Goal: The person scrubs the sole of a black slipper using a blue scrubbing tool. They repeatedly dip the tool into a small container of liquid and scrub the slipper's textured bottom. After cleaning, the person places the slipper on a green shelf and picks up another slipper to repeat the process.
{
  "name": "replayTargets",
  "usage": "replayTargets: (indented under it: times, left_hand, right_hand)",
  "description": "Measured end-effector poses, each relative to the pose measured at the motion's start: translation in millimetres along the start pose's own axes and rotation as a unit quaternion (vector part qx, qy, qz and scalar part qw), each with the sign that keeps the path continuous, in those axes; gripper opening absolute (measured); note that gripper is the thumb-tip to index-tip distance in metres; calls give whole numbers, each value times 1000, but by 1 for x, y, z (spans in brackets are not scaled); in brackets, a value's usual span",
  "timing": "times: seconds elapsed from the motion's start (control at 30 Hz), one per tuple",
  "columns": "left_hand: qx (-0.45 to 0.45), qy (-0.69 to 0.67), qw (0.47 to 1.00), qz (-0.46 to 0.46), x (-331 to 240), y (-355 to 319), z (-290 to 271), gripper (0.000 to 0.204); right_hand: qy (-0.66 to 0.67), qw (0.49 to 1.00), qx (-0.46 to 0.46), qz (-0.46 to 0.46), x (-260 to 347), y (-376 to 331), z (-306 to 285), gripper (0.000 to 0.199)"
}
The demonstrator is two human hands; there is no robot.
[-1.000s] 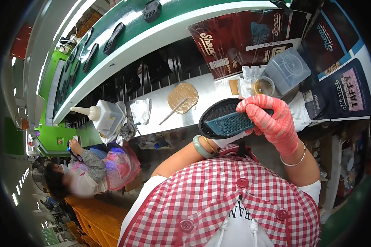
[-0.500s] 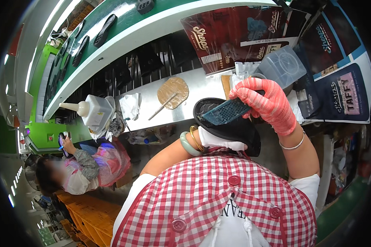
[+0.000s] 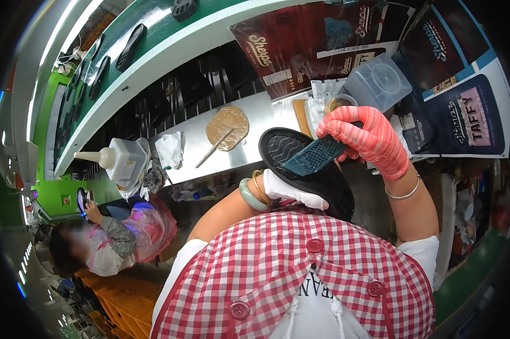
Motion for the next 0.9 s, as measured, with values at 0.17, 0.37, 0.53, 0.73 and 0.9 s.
replayTargets:
  times: [0.17,0.37,0.53,0.73,0.9]
  left_hand:
    - [10,-19,999,-35,3,-5,1,72]
    - [0,3,997,-71,19,-16,-5,71]
    - [-15,-37,993,-112,32,-17,-14,68]
    - [-278,-436,853,-71,76,-36,-54,40]
    - [-247,-425,866,-90,86,-58,-63,51]
  right_hand:
    - [-74,995,-3,-71,2,-5,-1,17]
    - [29,997,-5,76,-21,-13,-4,19]
    - [73,988,-100,93,-44,-22,-22,23]
    - [219,940,-260,-22,-66,-25,-39,28]
    - [257,920,-295,-31,-72,-21,-16,25]
Point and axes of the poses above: each hand's wrist, its own y-axis towards the middle knuckle, its own z-axis out of the palm, x = y × z, the point moved 8 cm from there along y, towards the middle knuckle, and after that the axes turned 4 degrees about -y, right-handed, at the moved point
